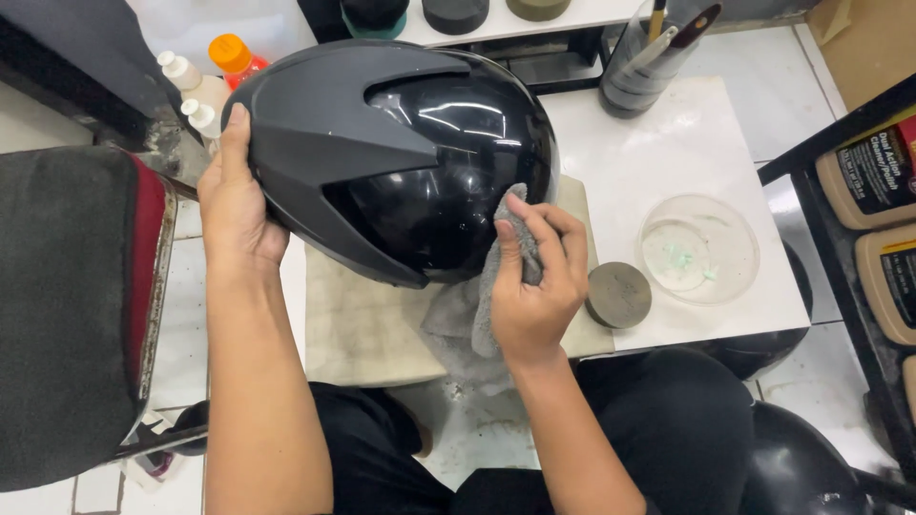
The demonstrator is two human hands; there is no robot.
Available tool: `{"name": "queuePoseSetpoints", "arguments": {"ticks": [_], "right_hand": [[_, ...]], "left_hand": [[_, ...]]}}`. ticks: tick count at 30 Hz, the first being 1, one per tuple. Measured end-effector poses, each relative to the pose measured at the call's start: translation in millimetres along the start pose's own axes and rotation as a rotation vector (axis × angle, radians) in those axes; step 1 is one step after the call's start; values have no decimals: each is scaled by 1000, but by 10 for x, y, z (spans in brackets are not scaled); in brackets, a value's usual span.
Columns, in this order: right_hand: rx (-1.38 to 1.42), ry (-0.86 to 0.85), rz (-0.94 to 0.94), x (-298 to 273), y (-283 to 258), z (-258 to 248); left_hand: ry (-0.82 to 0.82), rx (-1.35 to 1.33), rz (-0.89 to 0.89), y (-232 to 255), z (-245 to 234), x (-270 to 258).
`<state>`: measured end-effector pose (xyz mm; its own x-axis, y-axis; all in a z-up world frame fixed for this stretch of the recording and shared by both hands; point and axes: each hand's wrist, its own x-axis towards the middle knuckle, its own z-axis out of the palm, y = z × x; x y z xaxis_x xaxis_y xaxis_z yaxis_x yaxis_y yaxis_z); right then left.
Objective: The person cleans a black motorcycle helmet using a gray cloth. They hold the helmet with one hand and wipe the surface with the other, focusing on the visor area and the top of the helmet. The person rotates the helmet to access different sections and continues wiping until the end of the clip.
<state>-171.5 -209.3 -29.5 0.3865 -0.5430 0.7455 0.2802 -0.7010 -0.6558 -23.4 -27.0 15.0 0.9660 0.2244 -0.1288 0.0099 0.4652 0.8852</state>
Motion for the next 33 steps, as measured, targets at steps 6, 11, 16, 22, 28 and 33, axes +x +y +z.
{"name": "queuePoseSetpoints", "arguments": {"ticks": [6, 11, 16, 22, 28, 33], "right_hand": [[-35, 35, 96, -140, 15, -91], [-26, -41, 40, -113, -103, -103], [-46, -88, 31, 162, -18, -187], [-81, -68, 169, 11, -23, -275], [-33, -143, -70, -64, -147, -227], [-25, -143, -59, 145, -63, -223]], "left_hand": [[24, 22, -8, 23, 34, -98], [-7, -29, -11, 76, 80, -216], [-40, -91, -13, 143, 143, -312], [-116, -91, -37, 116, 86, -256], [-87, -131, -86, 93, 110, -204], [-64, -89, -97, 101, 59, -188]]}}
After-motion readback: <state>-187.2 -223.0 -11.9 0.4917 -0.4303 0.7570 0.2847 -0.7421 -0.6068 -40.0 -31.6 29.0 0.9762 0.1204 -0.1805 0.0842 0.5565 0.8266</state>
